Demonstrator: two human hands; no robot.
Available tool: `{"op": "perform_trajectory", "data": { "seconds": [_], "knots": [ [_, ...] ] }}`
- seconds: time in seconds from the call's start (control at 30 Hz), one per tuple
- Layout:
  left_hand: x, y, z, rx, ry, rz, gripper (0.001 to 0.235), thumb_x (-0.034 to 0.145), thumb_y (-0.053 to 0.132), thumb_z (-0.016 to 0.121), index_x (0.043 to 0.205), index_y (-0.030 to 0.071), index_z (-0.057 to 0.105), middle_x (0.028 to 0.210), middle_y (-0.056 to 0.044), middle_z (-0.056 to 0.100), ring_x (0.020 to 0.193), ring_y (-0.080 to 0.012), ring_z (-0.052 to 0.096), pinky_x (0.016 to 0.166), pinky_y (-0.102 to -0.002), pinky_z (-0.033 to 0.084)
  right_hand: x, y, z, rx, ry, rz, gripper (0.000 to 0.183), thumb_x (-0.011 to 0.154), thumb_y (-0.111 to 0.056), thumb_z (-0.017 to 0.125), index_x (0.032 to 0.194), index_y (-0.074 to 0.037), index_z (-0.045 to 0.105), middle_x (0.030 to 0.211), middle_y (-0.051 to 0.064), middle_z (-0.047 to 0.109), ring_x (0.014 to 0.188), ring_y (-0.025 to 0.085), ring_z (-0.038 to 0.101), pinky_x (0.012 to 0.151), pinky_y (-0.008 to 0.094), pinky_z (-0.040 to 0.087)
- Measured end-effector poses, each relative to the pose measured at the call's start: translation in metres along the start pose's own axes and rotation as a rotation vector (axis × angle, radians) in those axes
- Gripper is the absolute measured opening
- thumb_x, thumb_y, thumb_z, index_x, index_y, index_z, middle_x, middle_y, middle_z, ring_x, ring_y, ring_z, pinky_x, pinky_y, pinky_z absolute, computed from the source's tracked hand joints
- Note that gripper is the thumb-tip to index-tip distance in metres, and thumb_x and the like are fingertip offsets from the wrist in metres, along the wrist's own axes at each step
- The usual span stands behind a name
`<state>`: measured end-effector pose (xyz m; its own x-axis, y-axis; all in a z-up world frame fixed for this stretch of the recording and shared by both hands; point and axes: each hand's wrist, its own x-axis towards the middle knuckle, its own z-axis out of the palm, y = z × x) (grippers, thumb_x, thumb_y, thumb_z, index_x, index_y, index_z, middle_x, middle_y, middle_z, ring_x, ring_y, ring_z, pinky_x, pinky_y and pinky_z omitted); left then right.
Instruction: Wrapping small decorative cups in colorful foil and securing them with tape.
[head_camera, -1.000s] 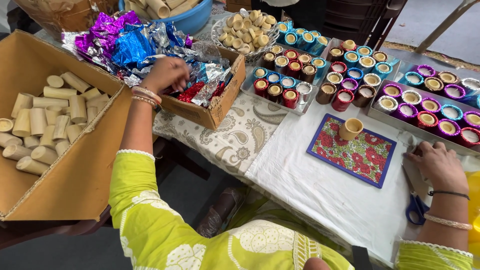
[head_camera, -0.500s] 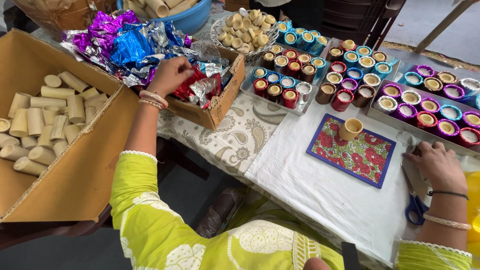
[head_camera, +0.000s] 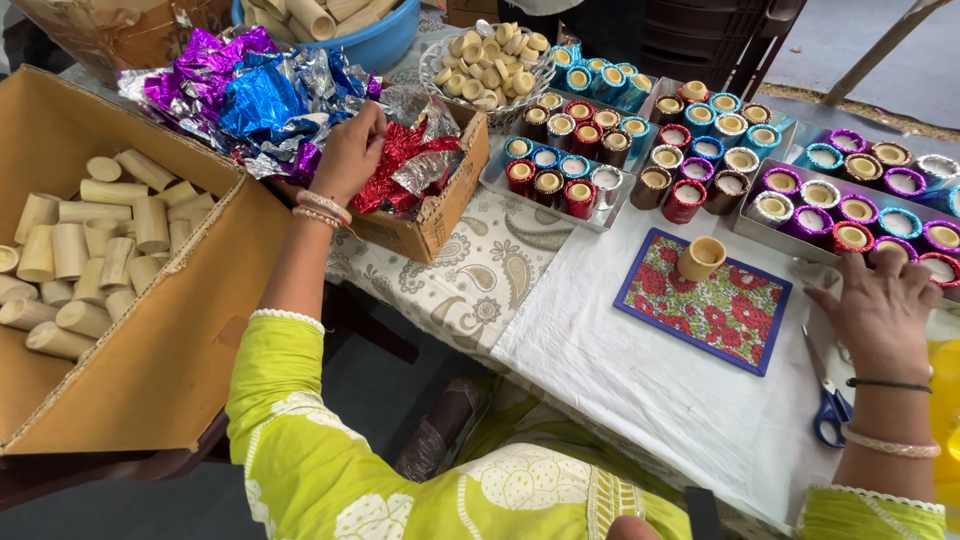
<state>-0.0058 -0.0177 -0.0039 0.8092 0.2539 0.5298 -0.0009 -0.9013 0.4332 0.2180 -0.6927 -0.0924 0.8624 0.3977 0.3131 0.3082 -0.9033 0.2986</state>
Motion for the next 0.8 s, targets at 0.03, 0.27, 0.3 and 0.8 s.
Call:
{"op": "perform_trajectory", "data": {
  "seconds": [0.03, 0.27, 0.3, 0.8],
  "knots": [
    [-0.002, -0.003, 0.002, -0.002, 0.001, 0.001, 0.015, 0.095, -0.006, 0.062, 0.104, 0.002, 0.054, 0.089, -0.01, 0.069, 0.083, -0.0223, 0.072, 0.067, -0.036, 0.058, 0.005, -0.009, -0.014, -0.002, 0.001, 0.002, 0.055, 0.087, -0.062, 0.066, 0.127, -0.025, 0.067, 0.136, 0.012, 0.056, 0.125, 0.036, 0.054, 0.103, 0.052, 0.046],
    [-0.017, -0.002, 0.009, -0.031, -0.088, -0.038, 0.025, 0.091, -0.013, 0.058, 0.099, 0.006, 0.072, 0.103, -0.009, 0.064, 0.07, -0.0172, 0.057, 0.062, -0.032, 0.046, 0.031, -0.126, -0.144, 0.737, -0.107, -0.382, 0.046, 0.094, -0.04, 0.065, 0.129, -0.01, 0.063, 0.121, 0.013, 0.063, 0.105, 0.029, 0.063, 0.09, 0.041, 0.056],
    [-0.018, 0.0, 0.009, -0.053, -0.091, -0.062, 0.025, 0.09, -0.013, 0.058, 0.101, 0.005, 0.072, 0.104, -0.008, 0.064, 0.067, -0.0161, 0.054, 0.059, -0.031, 0.044, 0.035, -0.151, -0.163, 0.881, -0.18, -0.462, 0.04, 0.095, -0.035, 0.064, 0.126, -0.01, 0.062, 0.122, 0.011, 0.065, 0.1, 0.026, 0.066, 0.086, 0.039, 0.059],
    [-0.042, -0.011, 0.005, -0.279, 0.191, 0.011, 0.025, 0.089, -0.013, 0.058, 0.103, 0.005, 0.068, 0.103, -0.006, 0.06, 0.097, -0.0213, 0.064, 0.081, -0.033, 0.049, 0.141, -0.456, -0.119, 1.368, -0.192, -0.454, 0.035, 0.099, -0.037, 0.069, 0.105, -0.003, 0.065, 0.107, 0.01, 0.071, 0.093, 0.021, 0.074, 0.083, 0.033, 0.062]
  ]
}}
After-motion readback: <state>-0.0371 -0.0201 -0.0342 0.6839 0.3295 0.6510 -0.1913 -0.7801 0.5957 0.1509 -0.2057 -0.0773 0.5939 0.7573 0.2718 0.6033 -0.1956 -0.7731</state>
